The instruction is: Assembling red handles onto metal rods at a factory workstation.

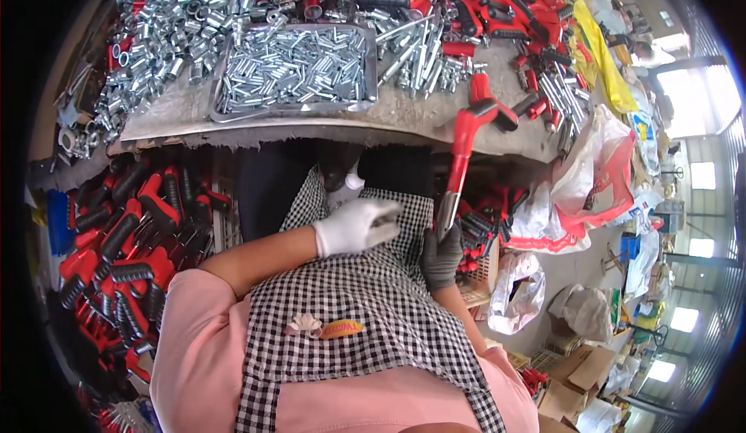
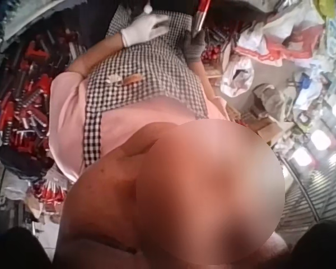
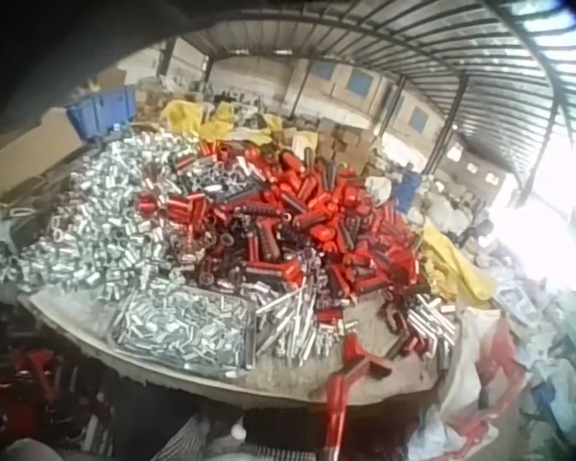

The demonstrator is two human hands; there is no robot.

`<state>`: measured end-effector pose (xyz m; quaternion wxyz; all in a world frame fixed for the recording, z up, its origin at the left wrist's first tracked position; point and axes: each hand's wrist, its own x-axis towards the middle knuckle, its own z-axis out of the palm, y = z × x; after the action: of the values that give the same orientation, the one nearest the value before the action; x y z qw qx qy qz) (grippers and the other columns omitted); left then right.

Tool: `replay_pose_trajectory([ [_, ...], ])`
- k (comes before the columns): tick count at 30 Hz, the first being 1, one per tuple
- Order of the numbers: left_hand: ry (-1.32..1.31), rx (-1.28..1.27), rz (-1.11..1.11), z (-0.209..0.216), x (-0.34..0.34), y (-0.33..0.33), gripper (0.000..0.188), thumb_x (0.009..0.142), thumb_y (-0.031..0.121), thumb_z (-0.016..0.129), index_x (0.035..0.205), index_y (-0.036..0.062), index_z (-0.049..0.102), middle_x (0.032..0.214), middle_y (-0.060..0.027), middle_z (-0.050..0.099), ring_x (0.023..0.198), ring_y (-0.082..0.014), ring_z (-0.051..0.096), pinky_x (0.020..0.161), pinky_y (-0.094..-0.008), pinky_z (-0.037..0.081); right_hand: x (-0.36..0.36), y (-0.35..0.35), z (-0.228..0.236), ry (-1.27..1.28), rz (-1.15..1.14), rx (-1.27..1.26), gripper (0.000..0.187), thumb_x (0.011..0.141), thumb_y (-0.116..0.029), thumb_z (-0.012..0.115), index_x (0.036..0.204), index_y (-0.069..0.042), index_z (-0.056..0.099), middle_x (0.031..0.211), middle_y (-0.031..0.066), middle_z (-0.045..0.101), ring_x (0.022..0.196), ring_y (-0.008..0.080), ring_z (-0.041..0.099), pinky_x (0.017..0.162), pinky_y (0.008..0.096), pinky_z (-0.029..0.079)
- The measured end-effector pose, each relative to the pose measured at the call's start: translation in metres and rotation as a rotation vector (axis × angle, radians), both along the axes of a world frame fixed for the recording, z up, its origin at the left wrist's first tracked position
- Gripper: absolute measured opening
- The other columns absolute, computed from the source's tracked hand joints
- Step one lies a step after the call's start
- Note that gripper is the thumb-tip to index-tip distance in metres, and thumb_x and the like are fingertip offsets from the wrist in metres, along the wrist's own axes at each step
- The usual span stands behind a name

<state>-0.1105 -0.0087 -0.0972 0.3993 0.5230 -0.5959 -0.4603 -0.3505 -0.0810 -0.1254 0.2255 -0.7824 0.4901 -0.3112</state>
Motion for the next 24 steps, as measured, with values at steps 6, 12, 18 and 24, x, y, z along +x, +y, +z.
replay_pose_trajectory([
  [6,0.102,-0.250,0.061,0.047,-0.030,-0.040,0.074,0.094,0.062,0.058,0.131,-0.0014,0.049,0.109,-0.0162,0.069,0.097,-0.0326,0.070,0.090,-0.0415,0.053,0.038,0.012,0.015,-0.493,0.417,0.257,0.050,0.098,-0.021,0.062,0.140,-0.003,0.042,0.129,0.0099,0.057,0.116,0.0236,0.058,0.099,0.0361,0.047],
  [12,-0.290,-0.173,0.216,0.096,0.007,-0.040,0.043,0.084,0.043,0.072,0.095,0.0028,0.064,0.077,-0.0194,0.068,0.076,-0.0387,0.068,0.070,-0.0481,0.053,0.064,-0.014,0.109,0.538,0.779,-0.097,0.049,0.081,-0.046,0.076,0.116,-0.012,0.067,0.107,0.0152,0.068,0.104,0.0359,0.065,0.090,0.0422,0.054],
  [18,-0.891,-0.116,0.115,0.113,0.058,-0.016,0.035,0.083,0.042,0.071,0.084,0.0076,0.065,0.067,-0.0118,0.067,0.069,-0.0340,0.069,0.066,-0.0439,0.054,0.059,-0.059,0.217,0.245,0.652,-0.957,0.061,0.073,-0.030,0.081,0.124,-0.005,0.058,0.090,0.0109,0.069,0.078,0.0315,0.070,0.077,0.0459,0.057],
  [24,-1.179,-0.457,0.151,0.090,0.060,-0.007,0.020,0.078,0.030,0.070,0.077,0.0121,0.062,0.065,-0.0074,0.060,0.062,-0.0274,0.064,0.058,-0.0404,0.049,0.079,-0.056,0.177,0.611,0.894,0.634,0.065,0.077,-0.029,0.077,0.131,-0.001,0.054,0.087,0.0123,0.067,0.079,0.0300,0.070,0.076,0.0455,0.056],
])
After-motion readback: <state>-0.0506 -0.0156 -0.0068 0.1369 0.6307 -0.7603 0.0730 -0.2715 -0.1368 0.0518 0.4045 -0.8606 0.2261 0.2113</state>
